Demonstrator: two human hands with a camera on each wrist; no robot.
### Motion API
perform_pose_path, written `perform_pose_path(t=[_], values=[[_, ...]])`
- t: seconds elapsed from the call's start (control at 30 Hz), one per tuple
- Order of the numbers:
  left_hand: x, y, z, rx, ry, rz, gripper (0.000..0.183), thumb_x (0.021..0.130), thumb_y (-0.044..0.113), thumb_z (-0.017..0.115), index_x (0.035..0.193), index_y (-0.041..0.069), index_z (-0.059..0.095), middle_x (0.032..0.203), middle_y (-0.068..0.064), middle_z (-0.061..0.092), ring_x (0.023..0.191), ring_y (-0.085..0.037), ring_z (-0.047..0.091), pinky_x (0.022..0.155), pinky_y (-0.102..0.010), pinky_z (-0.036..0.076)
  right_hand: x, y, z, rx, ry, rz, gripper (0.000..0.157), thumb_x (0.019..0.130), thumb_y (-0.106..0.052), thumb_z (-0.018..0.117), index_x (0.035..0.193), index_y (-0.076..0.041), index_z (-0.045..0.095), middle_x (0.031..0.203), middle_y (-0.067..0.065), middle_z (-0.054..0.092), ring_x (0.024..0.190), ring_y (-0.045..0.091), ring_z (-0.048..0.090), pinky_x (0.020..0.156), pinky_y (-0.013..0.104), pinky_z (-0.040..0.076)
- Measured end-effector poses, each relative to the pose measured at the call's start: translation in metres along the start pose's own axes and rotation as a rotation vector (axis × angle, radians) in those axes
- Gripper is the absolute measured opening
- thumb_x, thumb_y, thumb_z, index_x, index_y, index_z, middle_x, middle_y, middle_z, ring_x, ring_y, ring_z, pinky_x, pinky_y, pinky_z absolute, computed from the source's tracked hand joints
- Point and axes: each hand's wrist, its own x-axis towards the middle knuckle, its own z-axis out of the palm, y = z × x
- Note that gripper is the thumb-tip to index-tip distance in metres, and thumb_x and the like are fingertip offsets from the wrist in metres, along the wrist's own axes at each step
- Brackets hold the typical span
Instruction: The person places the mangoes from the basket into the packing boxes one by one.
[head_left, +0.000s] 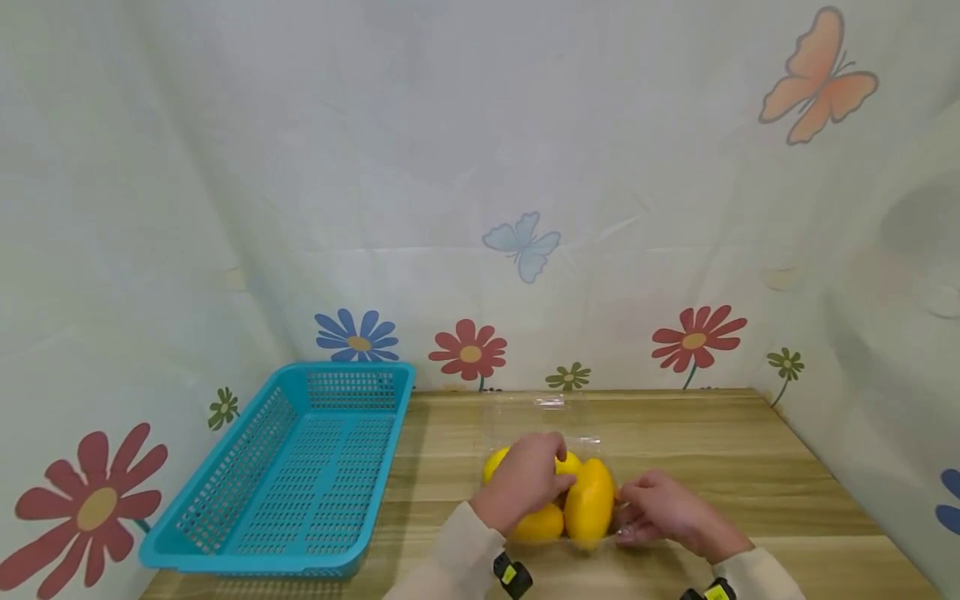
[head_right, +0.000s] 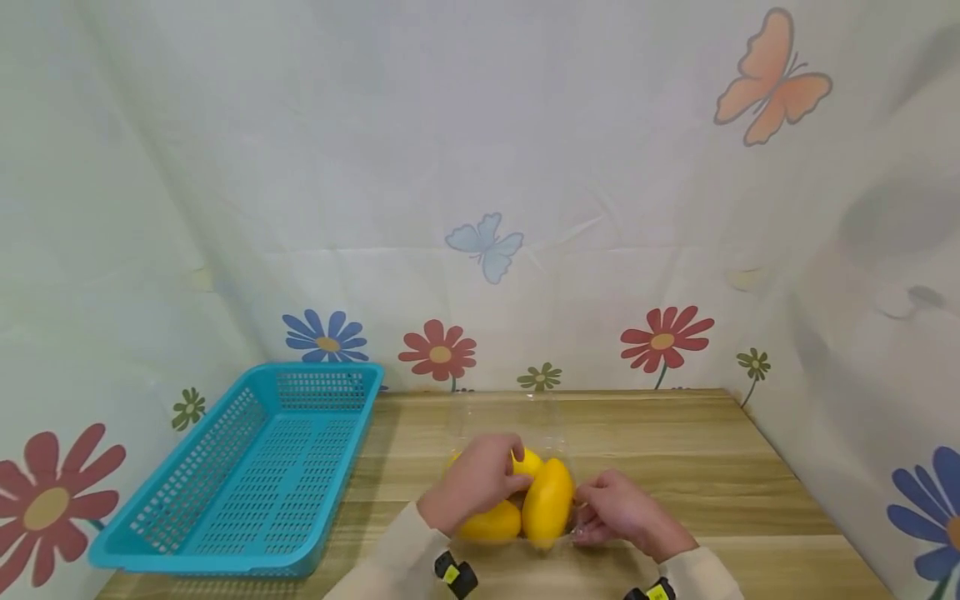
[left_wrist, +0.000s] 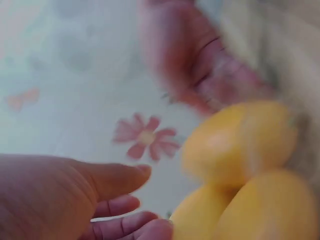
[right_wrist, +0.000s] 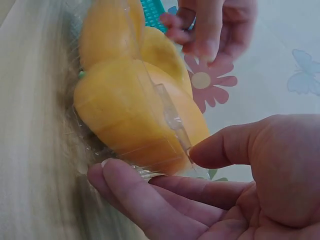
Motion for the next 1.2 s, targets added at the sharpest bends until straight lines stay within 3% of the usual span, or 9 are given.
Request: perform_pose_path(t=[0.13, 0.27, 0.5, 0.63, 0.8, 0.9, 1.07, 1.2], values=[[-0.003, -0.027, -0.019, -0.137, 0.074, -0.046, 0.022, 0.093, 0.027, 0.075, 0.106, 0.011, 0.066, 0.082, 0.0, 0.061, 0.069, -0.014, 0.053, 0.062, -0.023, 0.048, 0.003, 0.001, -0.001, -0.015, 0.009, -0.022, 0.033, 0.104, -0.014, 0.047, 0.111, 0.012, 0.065, 0.088, 0.013, 0.074, 0.071, 0.013, 0.07, 0.067, 0.029, 0.063], [-0.002, -0.052, -0.026, -0.229, 0.177, -0.096, 0.016, 0.096, 0.026, 0.071, 0.103, 0.014, 0.064, 0.084, 0.001, 0.058, 0.072, -0.015, 0.053, 0.064, -0.025, 0.049, 0.005, 0.0, -0.006, -0.03, 0.037, -0.048, 0.033, 0.103, -0.016, 0.049, 0.114, 0.013, 0.062, 0.088, 0.009, 0.069, 0.076, 0.014, 0.068, 0.07, 0.031, 0.064], [-0.001, -0.077, -0.018, -0.311, 0.308, -0.195, 0.017, 0.098, 0.018, 0.066, 0.112, 0.009, 0.064, 0.1, -0.006, 0.062, 0.087, -0.02, 0.054, 0.081, -0.035, 0.055, 0.01, -0.013, -0.012, -0.09, 0.162, 0.021, 0.044, 0.106, -0.022, 0.051, 0.132, 0.013, 0.057, 0.113, 0.017, 0.071, 0.089, 0.02, 0.071, 0.08, 0.041, 0.064], [0.003, -0.089, -0.009, -0.349, 0.353, -0.275, 0.023, 0.099, 0.018, 0.063, 0.119, 0.006, 0.062, 0.108, -0.009, 0.062, 0.093, -0.022, 0.054, 0.09, -0.041, 0.055, 0.02, -0.017, -0.011, -0.121, 0.255, 0.027, 0.047, 0.105, -0.028, 0.055, 0.135, 0.009, 0.057, 0.117, 0.016, 0.071, 0.091, 0.02, 0.07, 0.084, 0.041, 0.063], [0.009, -0.106, -0.001, -0.423, 0.337, -0.38, 0.037, 0.101, 0.023, 0.061, 0.13, 0.001, 0.06, 0.116, -0.013, 0.066, 0.096, -0.024, 0.06, 0.094, -0.044, 0.057, 0.036, -0.014, -0.014, -0.127, 0.31, -0.004, 0.044, 0.106, -0.029, 0.055, 0.131, 0.007, 0.061, 0.114, 0.014, 0.072, 0.09, 0.019, 0.069, 0.085, 0.039, 0.063], [0.009, -0.115, 0.002, -0.457, 0.281, -0.424, 0.04, 0.102, 0.029, 0.059, 0.129, -0.001, 0.062, 0.112, -0.013, 0.069, 0.092, -0.024, 0.062, 0.086, -0.041, 0.058, 0.047, -0.012, -0.017, -0.105, 0.329, -0.027, 0.043, 0.106, -0.027, 0.055, 0.129, 0.007, 0.062, 0.112, 0.015, 0.073, 0.088, 0.018, 0.07, 0.086, 0.038, 0.063], [0.011, -0.125, 0.005, -0.55, 0.204, -0.425, 0.034, 0.105, 0.033, 0.055, 0.106, 0.003, 0.072, 0.079, -0.005, 0.061, 0.07, -0.021, 0.054, 0.063, -0.029, 0.046, 0.061, -0.009, -0.022, -0.065, 0.295, -0.069, 0.045, 0.106, -0.027, 0.056, 0.131, 0.01, 0.06, 0.114, 0.018, 0.074, 0.088, 0.018, 0.072, 0.086, 0.037, 0.063], [0.015, -0.132, 0.008, -0.625, 0.175, -0.412, 0.033, 0.106, 0.031, 0.053, 0.097, 0.006, 0.072, 0.07, -0.002, 0.055, 0.067, -0.02, 0.053, 0.063, -0.027, 0.044, 0.068, -0.008, -0.025, -0.043, 0.27, -0.067, 0.044, 0.106, -0.026, 0.056, 0.133, 0.009, 0.06, 0.116, 0.017, 0.074, 0.09, 0.018, 0.07, 0.086, 0.034, 0.062]])
